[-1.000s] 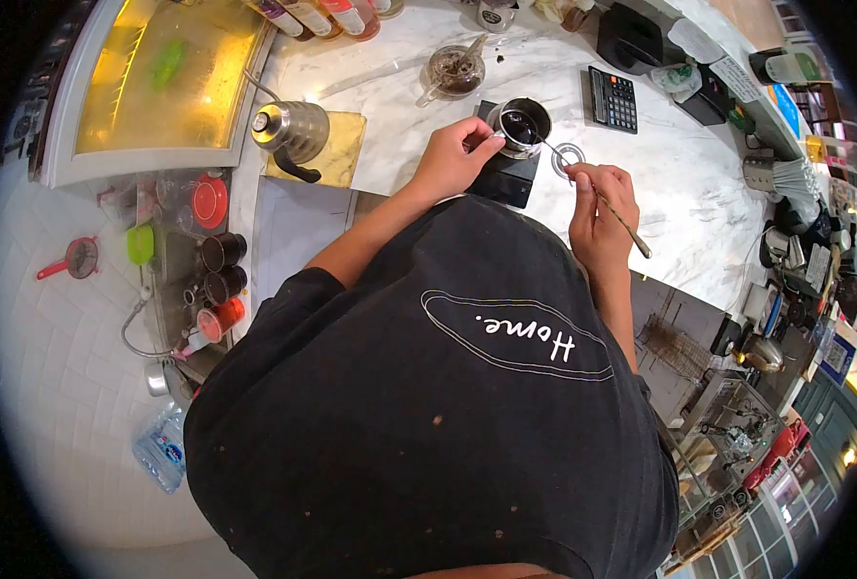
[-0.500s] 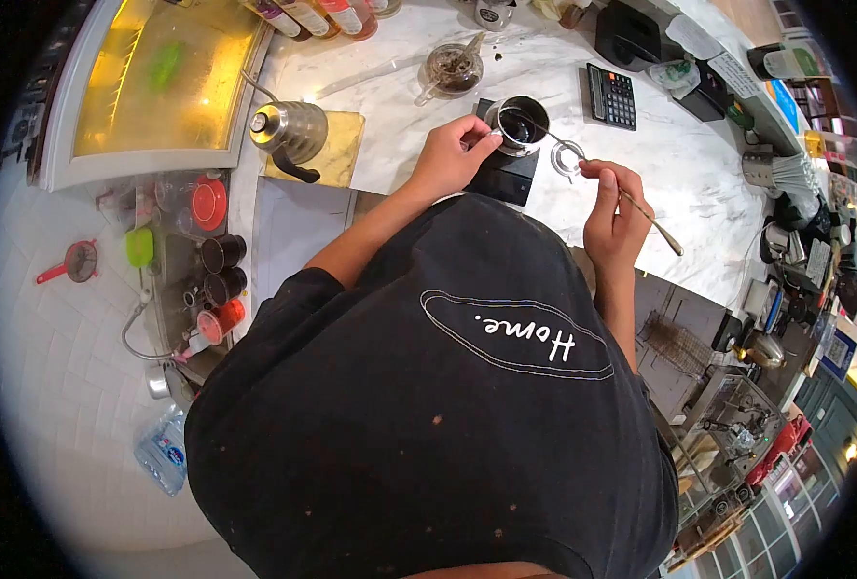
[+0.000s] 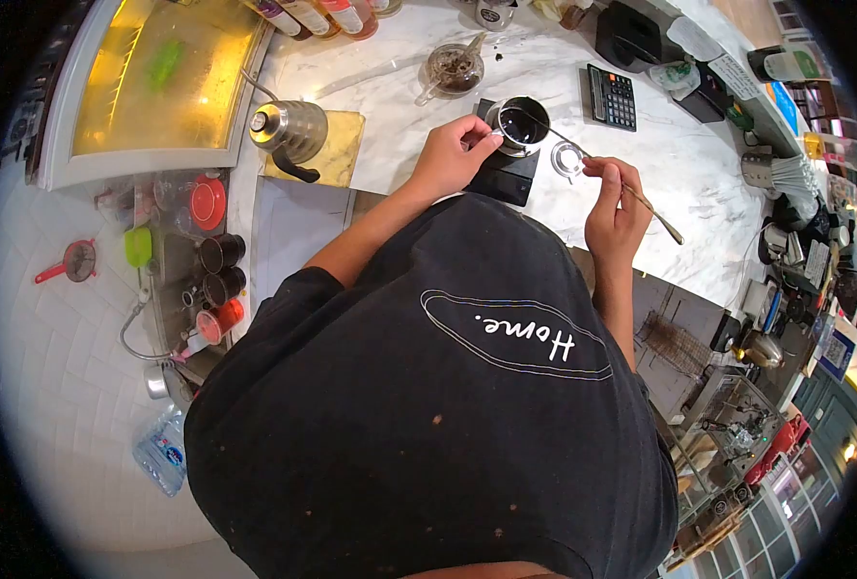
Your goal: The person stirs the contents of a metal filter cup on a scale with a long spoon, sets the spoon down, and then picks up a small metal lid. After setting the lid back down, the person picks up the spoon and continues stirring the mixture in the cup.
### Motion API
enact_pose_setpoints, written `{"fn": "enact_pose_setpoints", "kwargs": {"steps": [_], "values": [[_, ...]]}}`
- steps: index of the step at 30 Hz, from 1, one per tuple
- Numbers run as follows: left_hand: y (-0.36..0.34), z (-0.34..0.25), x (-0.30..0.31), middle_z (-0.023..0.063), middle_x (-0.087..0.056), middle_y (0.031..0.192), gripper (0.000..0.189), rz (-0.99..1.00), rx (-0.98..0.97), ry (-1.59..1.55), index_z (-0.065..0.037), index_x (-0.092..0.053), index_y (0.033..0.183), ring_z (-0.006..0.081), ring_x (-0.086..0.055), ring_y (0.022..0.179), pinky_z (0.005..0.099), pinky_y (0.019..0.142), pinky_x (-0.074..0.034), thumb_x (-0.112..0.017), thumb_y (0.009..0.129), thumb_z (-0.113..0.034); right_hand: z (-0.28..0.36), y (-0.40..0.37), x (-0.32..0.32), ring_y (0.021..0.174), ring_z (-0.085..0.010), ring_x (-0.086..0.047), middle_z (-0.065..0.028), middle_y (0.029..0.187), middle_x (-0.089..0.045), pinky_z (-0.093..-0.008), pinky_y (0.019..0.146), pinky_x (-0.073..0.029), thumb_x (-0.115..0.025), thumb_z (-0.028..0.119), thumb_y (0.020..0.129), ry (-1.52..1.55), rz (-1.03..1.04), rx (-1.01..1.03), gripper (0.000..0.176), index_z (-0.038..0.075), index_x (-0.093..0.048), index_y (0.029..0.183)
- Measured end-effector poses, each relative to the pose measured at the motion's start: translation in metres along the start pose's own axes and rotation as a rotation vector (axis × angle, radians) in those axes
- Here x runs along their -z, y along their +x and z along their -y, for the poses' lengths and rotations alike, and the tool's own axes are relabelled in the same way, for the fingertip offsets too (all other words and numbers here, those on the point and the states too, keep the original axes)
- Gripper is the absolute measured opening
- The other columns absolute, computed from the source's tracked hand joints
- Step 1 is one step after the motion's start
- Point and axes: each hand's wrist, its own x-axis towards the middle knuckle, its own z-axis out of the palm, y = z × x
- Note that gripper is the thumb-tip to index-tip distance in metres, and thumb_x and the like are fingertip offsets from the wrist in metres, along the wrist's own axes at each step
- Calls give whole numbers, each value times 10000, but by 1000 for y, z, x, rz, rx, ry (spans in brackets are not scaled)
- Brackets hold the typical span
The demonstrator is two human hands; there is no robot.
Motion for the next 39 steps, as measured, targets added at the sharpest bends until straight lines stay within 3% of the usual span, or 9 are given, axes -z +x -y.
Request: {"fn": "enact_pose_setpoints", "kwargs": {"steps": [3,7,9,15,18,23,27,29,39], "values": [[1,3,-2,40,-730,836,212,-28,-49,-46,-5,-706,972,94,-633,764,285,717,-513,-765,975,-209,3,-3,-3,895,-259,-721,-147,948,-762,-360,827,-549,-554,101,1072,55,30,-15,223,-13,-738,1018],[0,3,-1,39,-729,837,207,-27,-27,-57,-9,-707,976,94,-628,763,286,719,-511,-765,975,-207,-4,0,-5,909,-267,-714,-142,943,-770,-367,834,-545,-563,95,1065,-4,27,38,209,-4,-739,1013],[-1,3,0,32,-729,900,214,10,-11,-30,-18,-702,1016,88,-638,816,280,787,-525,-742,1003,-228,-5,1,-3,912,-270,-712,-142,941,-772,-370,833,-545,-565,96,1064,-3,5,19,207,0,-740,1012],[0,2,0,23,-724,896,211,11,-10,-26,-15,-700,1011,79,-630,814,272,782,-521,-740,1005,-222,1,1,0,912,-283,-708,-138,946,-772,-378,834,-541,-572,91,1058,2,19,23,187,12,-739,1028],[0,5,-2,36,-725,835,202,-27,-35,-55,-7,-706,976,95,-622,759,287,722,-509,-766,972,-201,1,-1,-1,910,-298,-700,-129,958,-769,-386,834,-535,-595,86,1044,-25,29,83,158,25,-740,1030],[0,7,-2,35,-723,836,200,-25,-20,-53,-9,-706,974,96,-624,762,285,728,-511,-763,973,-200,11,0,6,904,-328,-676,-111,958,-759,-402,832,-525,-629,73,1015,-163,129,175,115,44,-740,1020],[0,7,-1,19,-716,886,205,5,-8,-37,-14,-699,1002,71,-619,807,266,770,-516,-740,1006,-216,14,-2,8,893,-326,-670,-109,949,-753,-403,828,-523,-637,58,1003,-143,108,187,107,46,-742,1016],[-1,7,-1,20,-717,886,203,1,-2,-28,-15,-700,1007,73,-621,808,268,774,-518,-740,1004,-214,16,-2,10,921,-257,-688,-118,947,-755,-342,834,-529,-569,41,1056,-159,117,232,156,13,-721,1032],[-3,6,-2,16,-718,896,199,-17,19,5,-21,-705,1019,91,-630,817,281,795,-525,-738,1001,-217,18,6,15,922,-273,-676,-120,958,-753,-347,822,-525,-599,33,1040,-202,223,251,130,17,-727,1030]]}}
